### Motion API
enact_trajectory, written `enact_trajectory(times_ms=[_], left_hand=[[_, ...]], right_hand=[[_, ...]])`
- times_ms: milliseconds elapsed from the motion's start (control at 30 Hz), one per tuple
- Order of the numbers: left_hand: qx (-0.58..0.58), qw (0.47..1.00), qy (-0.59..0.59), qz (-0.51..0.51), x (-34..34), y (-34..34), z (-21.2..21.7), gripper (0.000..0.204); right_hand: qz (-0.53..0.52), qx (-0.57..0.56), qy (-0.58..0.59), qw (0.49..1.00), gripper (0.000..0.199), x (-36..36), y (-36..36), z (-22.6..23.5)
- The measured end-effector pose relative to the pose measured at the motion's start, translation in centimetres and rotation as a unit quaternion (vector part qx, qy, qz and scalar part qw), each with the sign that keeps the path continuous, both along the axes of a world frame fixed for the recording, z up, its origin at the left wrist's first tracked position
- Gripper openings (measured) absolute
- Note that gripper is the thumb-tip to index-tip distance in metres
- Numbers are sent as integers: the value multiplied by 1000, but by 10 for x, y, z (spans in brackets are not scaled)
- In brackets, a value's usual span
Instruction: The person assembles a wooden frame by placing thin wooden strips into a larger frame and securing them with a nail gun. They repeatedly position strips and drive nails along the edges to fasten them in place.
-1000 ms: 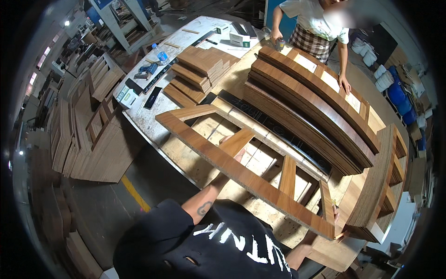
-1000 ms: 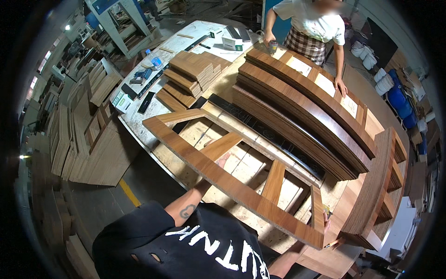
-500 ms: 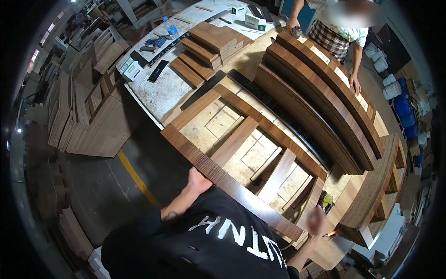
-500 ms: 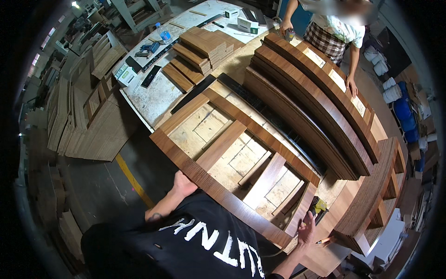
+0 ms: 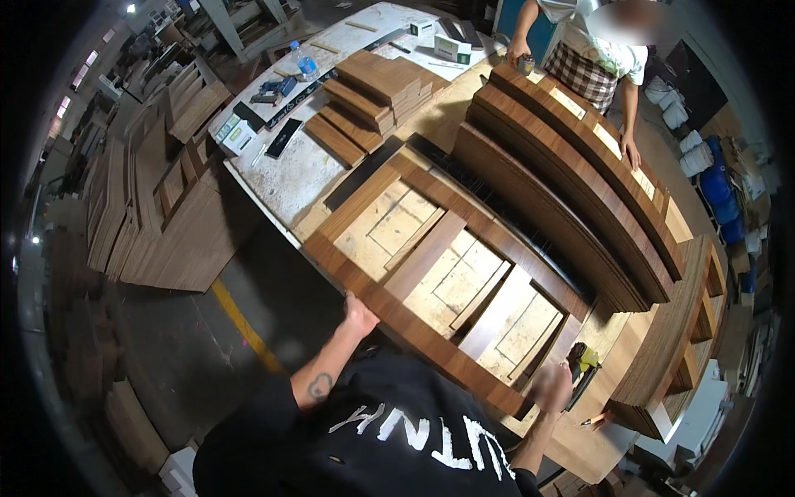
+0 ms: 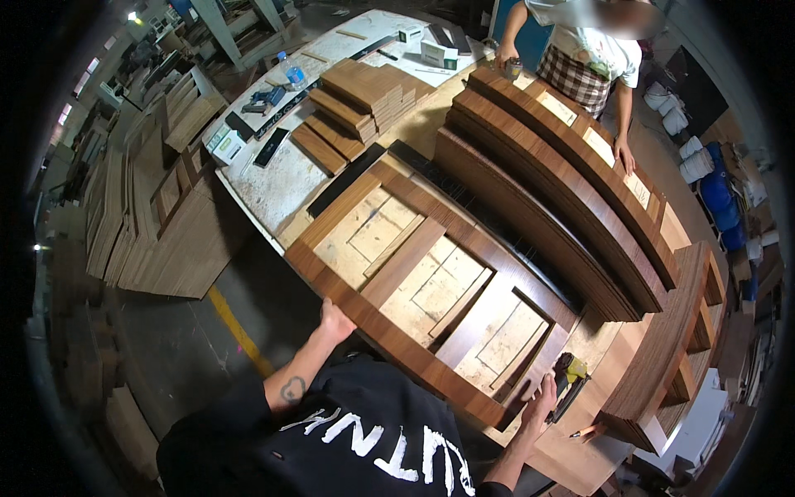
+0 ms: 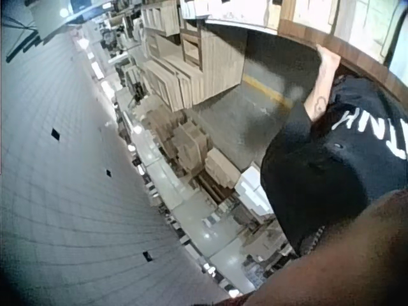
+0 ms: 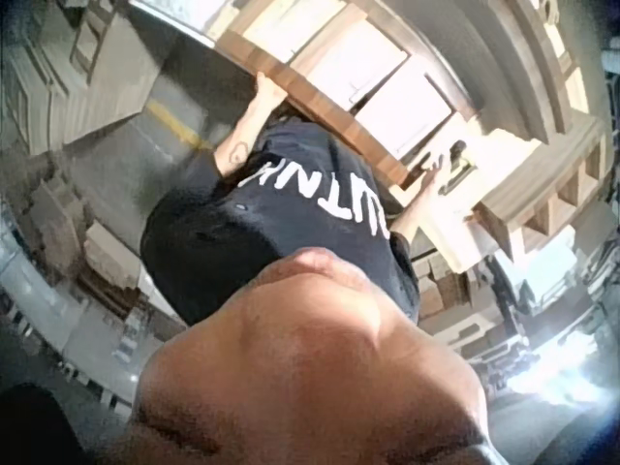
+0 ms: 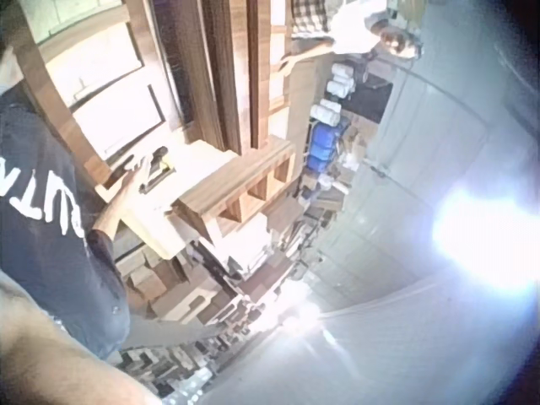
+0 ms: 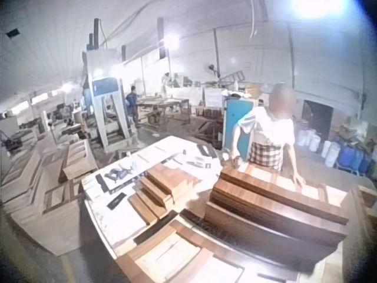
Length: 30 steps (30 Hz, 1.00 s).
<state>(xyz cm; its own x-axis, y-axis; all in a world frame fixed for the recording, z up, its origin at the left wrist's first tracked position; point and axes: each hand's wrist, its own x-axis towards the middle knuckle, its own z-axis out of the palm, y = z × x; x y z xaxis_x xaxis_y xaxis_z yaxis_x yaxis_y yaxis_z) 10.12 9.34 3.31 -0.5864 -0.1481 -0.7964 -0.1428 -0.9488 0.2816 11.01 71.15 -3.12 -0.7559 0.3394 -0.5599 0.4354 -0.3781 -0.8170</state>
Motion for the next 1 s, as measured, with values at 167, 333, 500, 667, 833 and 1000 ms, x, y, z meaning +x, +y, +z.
enact_trajectory(times_ms=[167, 333, 500, 667, 833, 1000], left_hand=[[-269, 849, -154, -427, -17, -34, 27, 107], [-406, 818, -181, -366, 0, -29, -33, 68], [-294, 922, -139, -209, -11, 0, 0, 89], [-217, 946, -154, -186, -22, -17, 4, 107], [-226, 943, -161, -184, -30, -5, 22, 110], [-197, 952, -157, -173, -32, -19, 28, 120]], right_hand=[[43, 132, 30, 990, 52, 0, -9, -27], [114, 375, -21, 920, 56, -15, -34, -28], [59, 452, 3, 890, 63, -21, -44, -21], [45, 483, -89, 870, 73, -51, -110, 40], [40, 467, -92, 879, 73, -48, -106, 35], [37, 530, -96, 841, 81, -52, -114, 25]])
